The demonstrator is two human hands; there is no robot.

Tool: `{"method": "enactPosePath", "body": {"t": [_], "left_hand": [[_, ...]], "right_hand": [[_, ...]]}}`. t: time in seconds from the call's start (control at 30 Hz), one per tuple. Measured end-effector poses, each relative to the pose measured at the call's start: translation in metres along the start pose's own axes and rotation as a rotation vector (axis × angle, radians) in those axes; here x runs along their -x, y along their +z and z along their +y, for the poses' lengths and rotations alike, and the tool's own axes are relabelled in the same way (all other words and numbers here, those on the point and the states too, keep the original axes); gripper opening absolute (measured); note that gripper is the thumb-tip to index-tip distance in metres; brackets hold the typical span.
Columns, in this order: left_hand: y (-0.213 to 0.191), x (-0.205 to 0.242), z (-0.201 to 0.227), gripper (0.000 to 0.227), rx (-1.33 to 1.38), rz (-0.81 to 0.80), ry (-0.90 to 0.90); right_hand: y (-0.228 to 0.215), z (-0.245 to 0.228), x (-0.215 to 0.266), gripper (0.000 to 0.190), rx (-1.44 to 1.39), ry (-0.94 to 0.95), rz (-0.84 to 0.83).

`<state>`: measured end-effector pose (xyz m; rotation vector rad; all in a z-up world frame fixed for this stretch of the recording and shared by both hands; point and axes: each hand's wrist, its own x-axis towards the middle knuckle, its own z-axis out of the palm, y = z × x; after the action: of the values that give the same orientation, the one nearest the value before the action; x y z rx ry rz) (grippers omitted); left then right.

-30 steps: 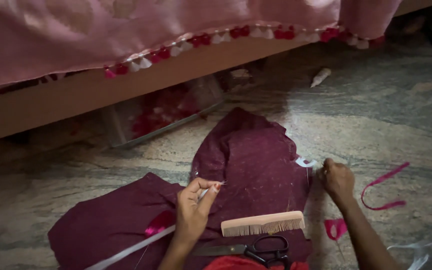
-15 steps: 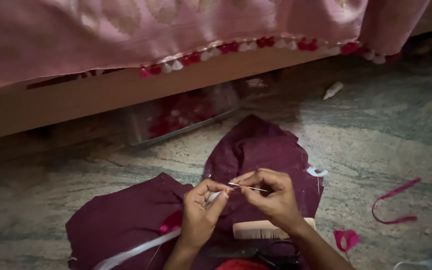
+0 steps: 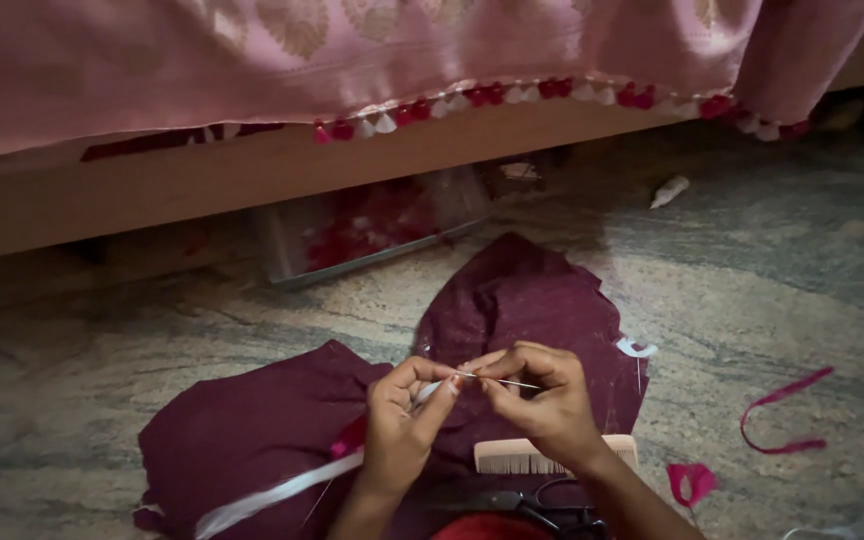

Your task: Attaching decorative silk tassels to the border of a pink fabric.

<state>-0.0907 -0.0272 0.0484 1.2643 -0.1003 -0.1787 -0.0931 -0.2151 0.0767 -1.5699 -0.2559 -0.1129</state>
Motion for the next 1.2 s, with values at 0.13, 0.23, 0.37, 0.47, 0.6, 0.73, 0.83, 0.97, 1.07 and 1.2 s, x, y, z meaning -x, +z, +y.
{"method": "enactPosePath", "body": {"t": [0.13,0.23,0.37,0.47,0.6,0.73,0.83,0.97,1.07,1.2], "left_hand": [[0.004,0.000,-0.003,0.007,0.073,0.018,0.047],[0.007,0.000,-0.008,0.007,0.182,0.078,-0.036],[0.011,-0.002,-0.010,0.009,0.373,0.118,-0.104],[0.009,-0.002,-0.015,0.012,0.461,0.115,-0.149],[0.006,0.000,-0.015,0.014,0.499,0.104,-0.218],[0.001,-0.001,-0.018,0.011,0.575,0.118,-0.257],[-0.005,-0.003,-0.020,0.015,0.581,0.102,-0.290],[-0.013,-0.005,-0.019,0.017,0.405,0.090,-0.217],[-0.009,-0.006,-0.011,0.015,0.345,0.066,-0.213],[-0.009,-0.007,-0.011,0.011,0.463,0.044,-0.325]], "right_hand": [[0.003,0.006,0.002,0.005,0.038,-0.010,0.021],[0.008,0.006,0.004,0.006,-0.051,-0.064,0.020],[0.021,0.006,0.009,0.006,-0.034,-0.036,0.129],[0.030,0.003,0.011,0.008,-0.094,-0.016,0.178],[0.038,0.011,0.019,0.003,0.029,0.048,0.266],[0.044,0.005,0.019,0.002,0.050,0.058,0.283],[0.040,0.006,0.018,0.004,0.160,-0.037,0.217],[0.030,-0.005,0.004,0.021,0.289,-0.115,0.055],[0.023,-0.005,-0.004,0.022,0.290,-0.138,-0.001],[0.023,-0.008,-0.008,0.015,0.430,-0.251,0.001]]}}
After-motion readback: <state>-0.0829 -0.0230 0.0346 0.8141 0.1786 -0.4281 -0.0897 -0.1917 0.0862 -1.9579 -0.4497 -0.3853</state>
